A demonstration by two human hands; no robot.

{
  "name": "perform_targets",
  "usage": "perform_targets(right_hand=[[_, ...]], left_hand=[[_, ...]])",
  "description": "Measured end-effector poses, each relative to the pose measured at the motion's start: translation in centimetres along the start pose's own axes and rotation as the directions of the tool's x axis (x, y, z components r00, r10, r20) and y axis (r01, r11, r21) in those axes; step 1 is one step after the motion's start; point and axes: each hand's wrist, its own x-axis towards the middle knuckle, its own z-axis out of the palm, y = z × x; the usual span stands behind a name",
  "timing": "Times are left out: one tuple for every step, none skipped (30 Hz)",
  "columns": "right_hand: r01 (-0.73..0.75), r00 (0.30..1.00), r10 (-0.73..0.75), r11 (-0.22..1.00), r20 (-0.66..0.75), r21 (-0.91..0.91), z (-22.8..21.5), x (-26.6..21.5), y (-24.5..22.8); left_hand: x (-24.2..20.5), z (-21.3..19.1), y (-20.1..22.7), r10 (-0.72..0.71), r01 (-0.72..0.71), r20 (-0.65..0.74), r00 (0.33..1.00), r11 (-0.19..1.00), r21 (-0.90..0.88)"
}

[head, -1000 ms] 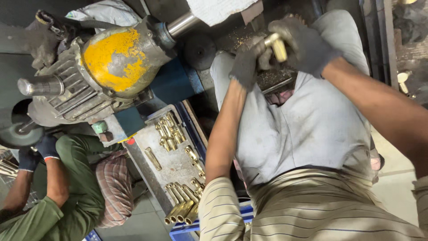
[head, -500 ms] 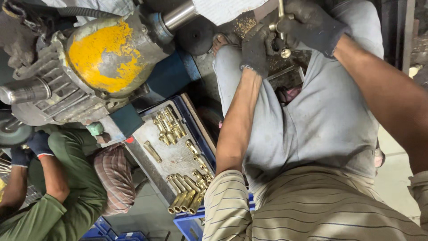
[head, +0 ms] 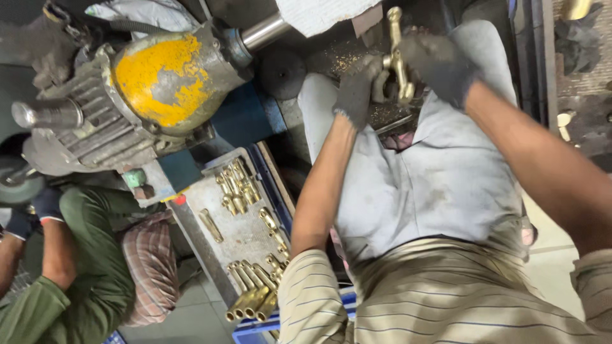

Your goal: The person sits on the floor and uses a bench grinder to smooth and polish brass-colored metal parts. They hold each part with gloved hands, rotating it against the spinning wheel to finish the surface, then place the finished pieces into a tray.

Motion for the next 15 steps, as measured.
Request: perform_targets(right_hand=[[0.103,0.994,-0.106,0.991,-0.033,-0.080,0.0,-2.6,-1.1],[0.205,0.975,-0.216,0.966,-0.059,-0.157,0.2,-4.9,-2.2],[0.300,0.943,-0.325,0.925,-0.077,-0.235,0.5,-6.8,-3.3],[0.411,0.899,-0.431,0.892,-0.082,-0.187,1.0,-8.3,-4.3],[0.517,0.843,-0.531,0.845,-0.092,-0.139,1.4,-9.5,-5.1],[0.603,0.786,-0.609,0.793,-0.108,-0.087,1.9,-11.1,-5.4],[0.580,0.791,-0.598,0.800,-0.131,-0.155,2.3,-12.4,-5.7],[0.561,0.787,-0.598,0.796,-0.152,-0.229,2.5,-13.1,-6.0],[0.538,0.781,-0.599,0.788,-0.173,-0.301,2.7,-14.0,-6.4],[0.525,0.818,-0.550,0.834,-0.172,-0.171,2.8,-14.5,-6.8],[0.500,0.851,-0.499,0.865,-0.161,-0.038,2.8,-14.9,-7.1],[0.462,0.883,-0.447,0.882,-0.142,0.095,2.8,-15.3,-7.4],[0.458,0.877,-0.455,0.889,-0.151,-0.019,2.7,-15.5,-7.5],[0.439,0.875,-0.455,0.889,-0.162,-0.129,2.7,-16.0,-7.4],[0.413,0.873,-0.456,0.879,-0.172,-0.237,2.7,-16.3,-7.3]], left_hand=[[-1.5,0.4,0.4,-0.057,0.063,0.046,0.997,0.988,-0.143],[-2.6,0.7,0.9,-0.057,0.061,0.029,0.998,0.990,-0.130],[-3.6,1.1,1.3,-0.057,0.058,0.012,0.998,0.991,-0.117],[-4.3,1.4,1.7,-0.059,0.058,-0.006,0.998,0.993,-0.103],[-4.6,1.3,2.4,0.180,-0.188,0.056,0.982,0.919,0.348],[-5.4,1.3,2.7,0.338,-0.385,0.212,0.917,0.606,0.696],[-6.3,1.6,3.0,0.389,-0.504,0.421,0.820,0.139,0.853],[-6.9,2.0,3.3,0.362,-0.474,0.330,0.872,0.453,0.755],[-7.7,2.6,3.7,0.303,-0.394,0.252,0.919,0.718,0.574],[-8.1,3.1,4.3,0.228,-0.285,0.201,0.953,0.899,0.333],[-8.4,3.7,5.1,0.228,-0.283,0.195,0.954,0.901,0.329],[-8.7,4.3,5.7,0.227,-0.279,0.190,0.955,0.904,0.324],[-8.9,4.9,6.4,0.225,-0.275,0.185,0.957,0.907,0.320],[-9.4,5.4,7.0,0.203,-0.256,0.181,0.962,0.903,0.345],[-9.8,5.8,7.5,0.181,-0.236,0.177,0.967,0.898,0.370]])
